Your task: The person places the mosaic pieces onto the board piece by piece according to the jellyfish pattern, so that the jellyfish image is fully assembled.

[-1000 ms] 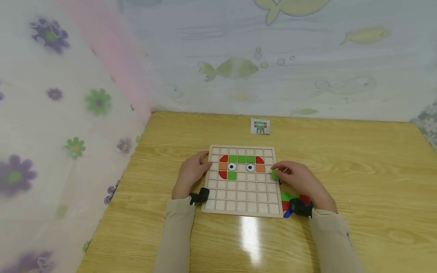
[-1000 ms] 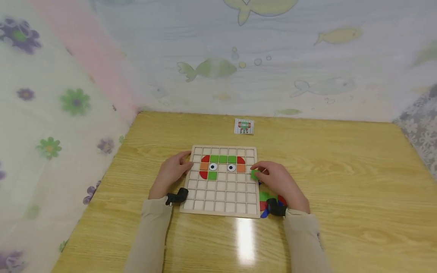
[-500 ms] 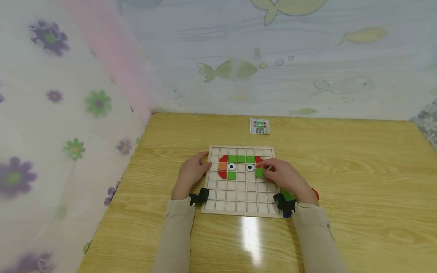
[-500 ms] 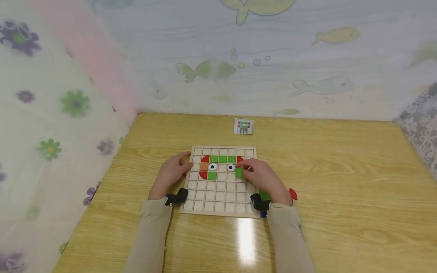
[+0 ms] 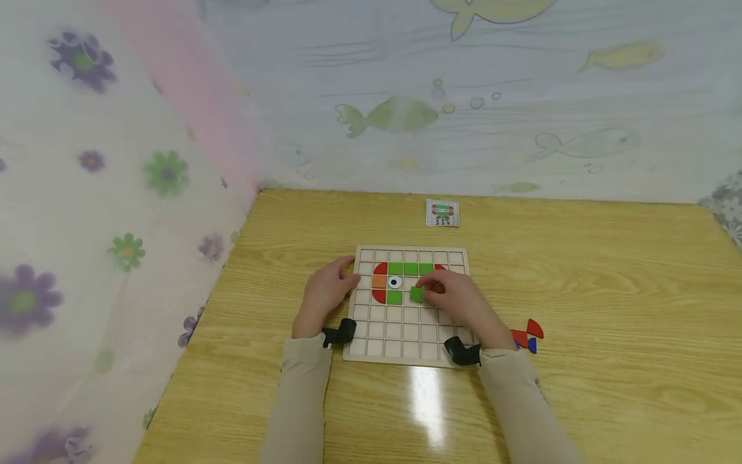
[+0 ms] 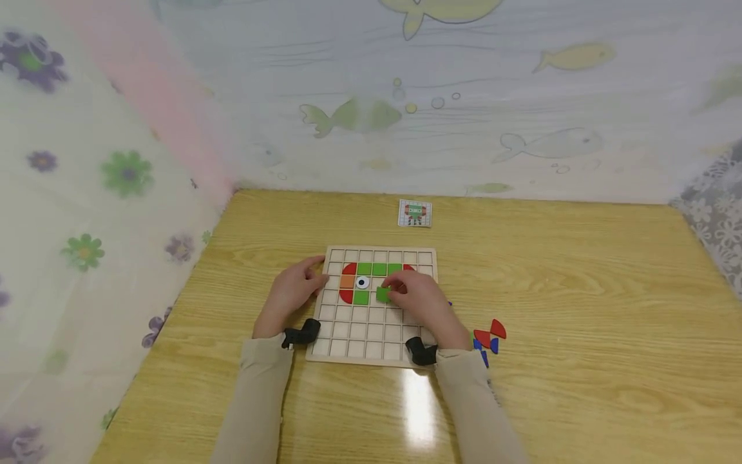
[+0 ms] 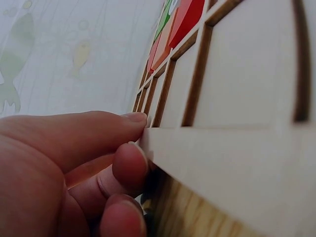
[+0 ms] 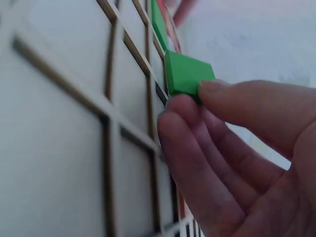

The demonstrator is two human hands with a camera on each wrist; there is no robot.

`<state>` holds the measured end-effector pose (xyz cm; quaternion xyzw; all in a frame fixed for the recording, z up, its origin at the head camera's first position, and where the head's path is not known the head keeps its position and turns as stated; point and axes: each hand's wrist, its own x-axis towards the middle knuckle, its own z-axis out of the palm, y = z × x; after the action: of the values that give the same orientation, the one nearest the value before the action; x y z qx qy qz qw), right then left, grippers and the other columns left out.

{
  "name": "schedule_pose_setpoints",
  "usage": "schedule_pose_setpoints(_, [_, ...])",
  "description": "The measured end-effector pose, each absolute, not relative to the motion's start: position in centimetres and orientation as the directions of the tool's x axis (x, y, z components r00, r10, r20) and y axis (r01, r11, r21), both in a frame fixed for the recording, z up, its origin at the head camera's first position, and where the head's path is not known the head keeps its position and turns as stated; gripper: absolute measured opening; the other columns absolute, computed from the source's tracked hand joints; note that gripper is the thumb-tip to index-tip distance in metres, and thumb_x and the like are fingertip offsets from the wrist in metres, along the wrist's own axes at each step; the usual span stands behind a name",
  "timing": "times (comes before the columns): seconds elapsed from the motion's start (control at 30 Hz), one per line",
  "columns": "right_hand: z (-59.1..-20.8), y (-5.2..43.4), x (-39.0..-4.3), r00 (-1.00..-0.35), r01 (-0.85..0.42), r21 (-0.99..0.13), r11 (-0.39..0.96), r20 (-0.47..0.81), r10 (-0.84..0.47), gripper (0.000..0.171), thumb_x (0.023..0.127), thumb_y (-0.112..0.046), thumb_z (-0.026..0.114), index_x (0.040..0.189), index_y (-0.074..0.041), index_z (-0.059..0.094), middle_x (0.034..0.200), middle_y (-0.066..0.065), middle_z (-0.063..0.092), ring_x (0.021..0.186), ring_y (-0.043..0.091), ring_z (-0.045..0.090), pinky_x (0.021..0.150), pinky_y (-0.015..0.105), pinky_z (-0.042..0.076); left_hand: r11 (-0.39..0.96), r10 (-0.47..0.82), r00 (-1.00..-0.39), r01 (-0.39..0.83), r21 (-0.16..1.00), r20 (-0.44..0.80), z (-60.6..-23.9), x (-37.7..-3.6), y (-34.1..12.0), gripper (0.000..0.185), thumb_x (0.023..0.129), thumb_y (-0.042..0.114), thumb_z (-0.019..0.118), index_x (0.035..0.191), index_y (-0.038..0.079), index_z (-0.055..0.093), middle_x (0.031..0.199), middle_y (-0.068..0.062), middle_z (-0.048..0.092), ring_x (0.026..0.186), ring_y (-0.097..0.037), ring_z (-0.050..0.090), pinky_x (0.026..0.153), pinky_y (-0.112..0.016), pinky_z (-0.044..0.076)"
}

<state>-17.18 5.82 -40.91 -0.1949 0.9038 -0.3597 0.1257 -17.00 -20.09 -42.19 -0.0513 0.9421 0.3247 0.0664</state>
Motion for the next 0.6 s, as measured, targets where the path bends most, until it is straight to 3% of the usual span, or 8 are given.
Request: schedule_pose_setpoints(0.6, [-41.1,4.3,-16.4,-0.902,-0.322,-0.624,0.713,-0.028,-0.431,0.01,0.081,-0.016,0.064,0.091,-0.016,0.066,0.084,-0.004,0.055,0.074,0.012,0.048,0.068,0.03,0.041,0.777,-0.054,-0.982,-0.157,0.609,-0.183,-42.3,-17.1,-20.0,0.047,0.086,0.034,0.056,0.13,0.023,0.047,0.064,0.002,0.055,0.052,-0.016,0.048,0.051,-0.029,0.036])
